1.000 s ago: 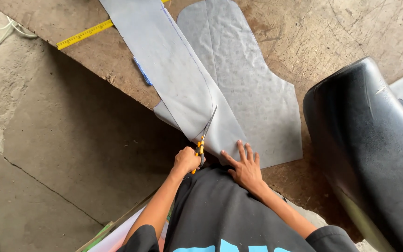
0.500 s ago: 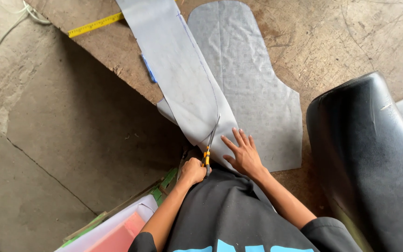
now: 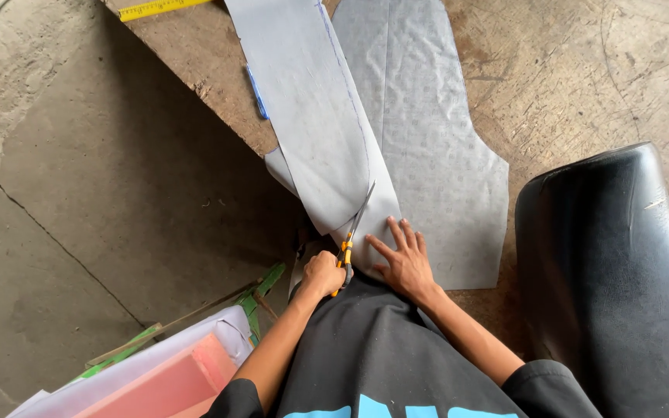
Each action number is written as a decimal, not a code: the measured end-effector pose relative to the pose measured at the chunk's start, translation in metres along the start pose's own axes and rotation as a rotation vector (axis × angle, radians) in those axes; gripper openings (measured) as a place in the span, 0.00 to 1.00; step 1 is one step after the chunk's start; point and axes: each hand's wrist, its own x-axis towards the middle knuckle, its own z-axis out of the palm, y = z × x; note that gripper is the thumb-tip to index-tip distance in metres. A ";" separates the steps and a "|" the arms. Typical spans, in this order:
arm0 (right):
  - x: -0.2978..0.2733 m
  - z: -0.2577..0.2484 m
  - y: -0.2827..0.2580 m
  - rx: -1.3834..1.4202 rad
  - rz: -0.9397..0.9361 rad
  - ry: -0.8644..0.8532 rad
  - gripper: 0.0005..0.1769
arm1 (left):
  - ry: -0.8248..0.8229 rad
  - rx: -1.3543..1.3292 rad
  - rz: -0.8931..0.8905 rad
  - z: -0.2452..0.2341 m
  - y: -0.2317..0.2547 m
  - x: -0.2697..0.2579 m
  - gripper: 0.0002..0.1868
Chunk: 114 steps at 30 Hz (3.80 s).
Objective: The person traces a pattern onto a sheet of gray fabric using a blue pen and a black curved object as a guide. They then use yellow-handled scissors to cut the fabric along the marked lines on a wooden workbench.
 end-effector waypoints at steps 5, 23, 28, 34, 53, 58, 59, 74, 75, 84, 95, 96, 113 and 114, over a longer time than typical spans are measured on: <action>0.040 0.010 0.018 0.388 0.142 0.311 0.44 | -0.003 -0.009 -0.012 0.003 -0.004 -0.001 0.12; 0.101 -0.085 0.026 1.248 0.356 0.014 0.60 | -0.055 -0.126 -0.007 -0.007 0.028 -0.015 0.14; 0.098 -0.086 0.023 1.283 0.299 -0.049 0.61 | -0.092 -0.116 -0.023 -0.019 0.043 -0.025 0.21; 0.092 -0.084 0.024 1.280 0.301 -0.068 0.61 | -0.127 -0.124 -0.030 -0.012 0.038 -0.028 0.20; 0.082 -0.075 0.003 1.404 0.326 -0.044 0.54 | -0.128 -0.228 -0.077 -0.004 0.027 -0.043 0.21; 0.075 -0.085 -0.011 1.421 0.335 -0.064 0.53 | -0.152 -0.224 -0.082 0.002 0.022 -0.040 0.23; 0.075 -0.086 -0.013 1.430 0.338 -0.048 0.53 | -0.150 -0.230 -0.084 0.003 0.021 -0.041 0.22; 0.085 -0.066 -0.007 1.437 0.317 0.050 0.44 | -0.147 -0.301 -0.085 0.021 0.011 -0.029 0.20; 0.082 -0.073 -0.013 1.440 0.329 0.045 0.44 | -0.145 -0.304 -0.086 0.022 0.010 -0.028 0.19; 0.081 -0.066 -0.014 1.488 0.353 0.057 0.40 | -0.189 -0.342 -0.086 0.023 0.011 -0.040 0.21; 0.093 -0.038 -0.002 1.478 0.312 0.078 0.38 | -0.159 -0.399 -0.075 0.026 0.011 -0.030 0.19; 0.091 -0.047 -0.009 1.482 0.312 0.070 0.38 | -0.157 -0.392 -0.079 0.025 0.009 -0.029 0.19; 0.090 -0.044 -0.005 1.432 0.334 -0.003 0.40 | -0.132 -0.376 -0.079 0.026 0.020 -0.023 0.19; 0.090 -0.045 -0.006 1.415 0.332 -0.012 0.40 | -0.125 -0.379 -0.073 0.026 0.020 -0.023 0.18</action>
